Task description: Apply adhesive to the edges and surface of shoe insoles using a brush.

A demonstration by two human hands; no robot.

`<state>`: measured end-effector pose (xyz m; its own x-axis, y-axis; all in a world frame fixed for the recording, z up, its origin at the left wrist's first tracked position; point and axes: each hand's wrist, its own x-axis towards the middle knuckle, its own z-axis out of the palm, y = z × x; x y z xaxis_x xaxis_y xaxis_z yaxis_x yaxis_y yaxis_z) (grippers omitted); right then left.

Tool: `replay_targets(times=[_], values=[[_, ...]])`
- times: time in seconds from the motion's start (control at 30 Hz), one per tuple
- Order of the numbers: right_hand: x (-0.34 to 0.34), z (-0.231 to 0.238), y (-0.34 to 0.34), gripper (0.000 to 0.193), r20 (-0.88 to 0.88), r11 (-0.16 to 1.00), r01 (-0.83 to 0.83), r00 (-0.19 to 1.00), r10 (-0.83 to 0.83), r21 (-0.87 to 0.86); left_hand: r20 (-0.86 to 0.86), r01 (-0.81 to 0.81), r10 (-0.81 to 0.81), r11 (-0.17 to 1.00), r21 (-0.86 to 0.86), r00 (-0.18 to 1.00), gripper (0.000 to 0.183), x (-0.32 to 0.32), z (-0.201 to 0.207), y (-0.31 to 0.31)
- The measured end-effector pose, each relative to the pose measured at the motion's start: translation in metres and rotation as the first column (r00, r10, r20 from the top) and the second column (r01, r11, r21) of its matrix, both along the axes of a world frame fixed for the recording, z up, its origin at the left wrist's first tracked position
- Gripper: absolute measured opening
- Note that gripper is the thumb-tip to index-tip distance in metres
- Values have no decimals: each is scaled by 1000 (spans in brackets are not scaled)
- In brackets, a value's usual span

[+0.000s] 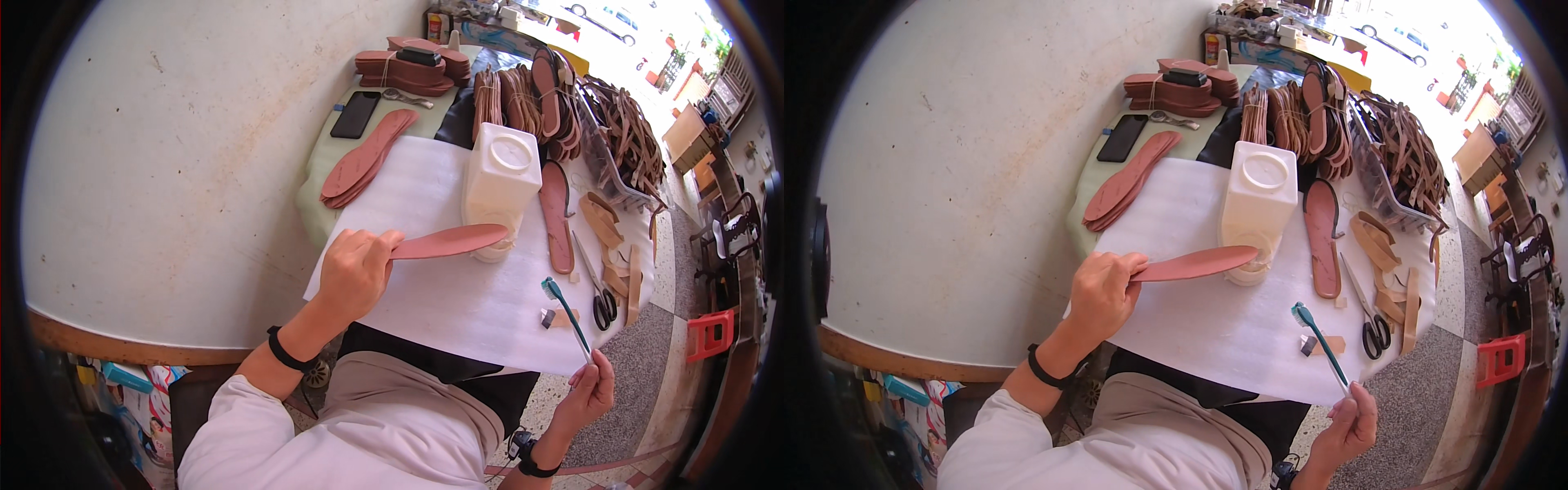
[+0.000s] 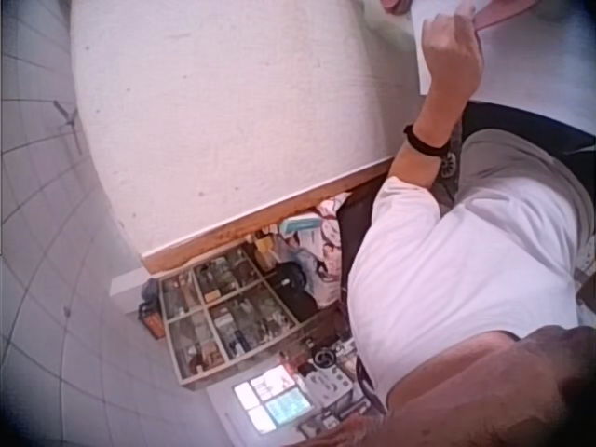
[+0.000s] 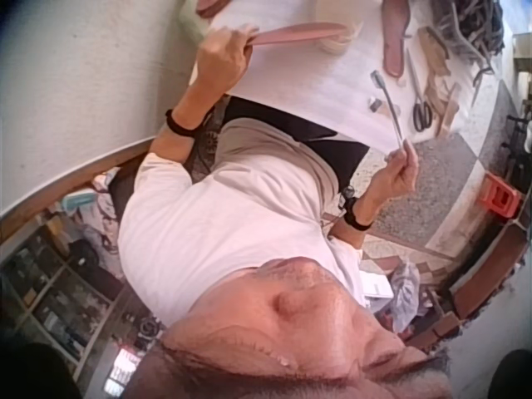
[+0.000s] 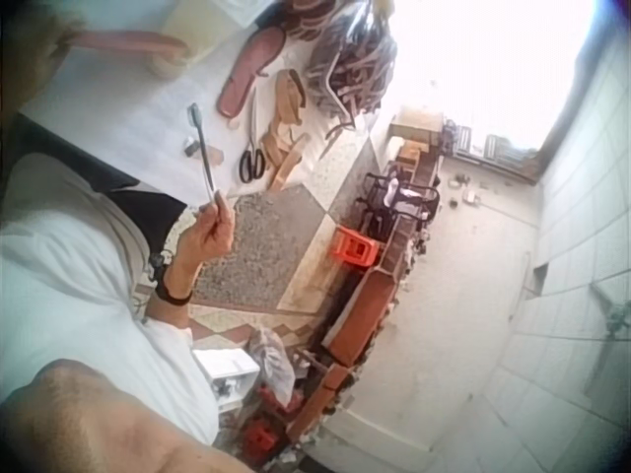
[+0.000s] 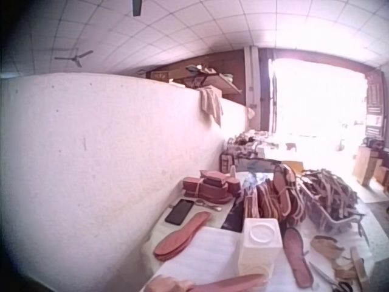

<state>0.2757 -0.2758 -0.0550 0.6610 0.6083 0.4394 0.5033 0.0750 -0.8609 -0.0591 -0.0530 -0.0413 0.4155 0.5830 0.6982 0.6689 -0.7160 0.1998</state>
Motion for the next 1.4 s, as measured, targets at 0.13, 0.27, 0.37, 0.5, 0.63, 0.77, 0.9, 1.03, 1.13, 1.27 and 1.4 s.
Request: replay_targets(times=[0.13,0.27,0.37,0.5,0.63,0.77,0.9,1.03,1.13,1.27,1.4], values=[[2,-3,1,22,5,1000,10,1000,-10,-15,-23,16,-16,999,-30,1000,49,-2,-6,0],[1,-7,-1,21,-17,998,43,999,-44,-44,-111,38,-50,993,-111,993,66,-6,-7,-5],[1,-7,0,20,-26,999,22,999,-22,-29,-130,71,-112,956,-286,985,79,-12,8,-10],[-1,-4,2,20,-19,999,17,1000,-18,-41,-66,156,-208,876,-457,976,85,-21,41,-11],[-2,3,6,20,-6,998,13,1000,-13,-56,68,99,-77,895,-436,995,78,-19,30,5],[-3,25,16,20,61,997,22,998,-18,-67,174,108,6,762,-639,985,68,-1,12,12],[-8,54,34,20,82,995,3,997,5,-99,136,83,18,706,-703,991,70,13,17,17],[-13,71,55,18,98,989,-39,994,53,-146,88,74,-10,627,-775,996,73,14,27,25],[-15,75,70,16,131,985,-57,988,79,-165,127,117,-19,542,-832,992,72,14,42,25],[-11,77,88,15,283,981,-118,946,158,-152,148,171,-86,517,-839,985,65,5,54,20],[-13,81,102,13,363,969,-175,904,228,-174,98,169,-148,612,-773,984,61,-5,66,4]])
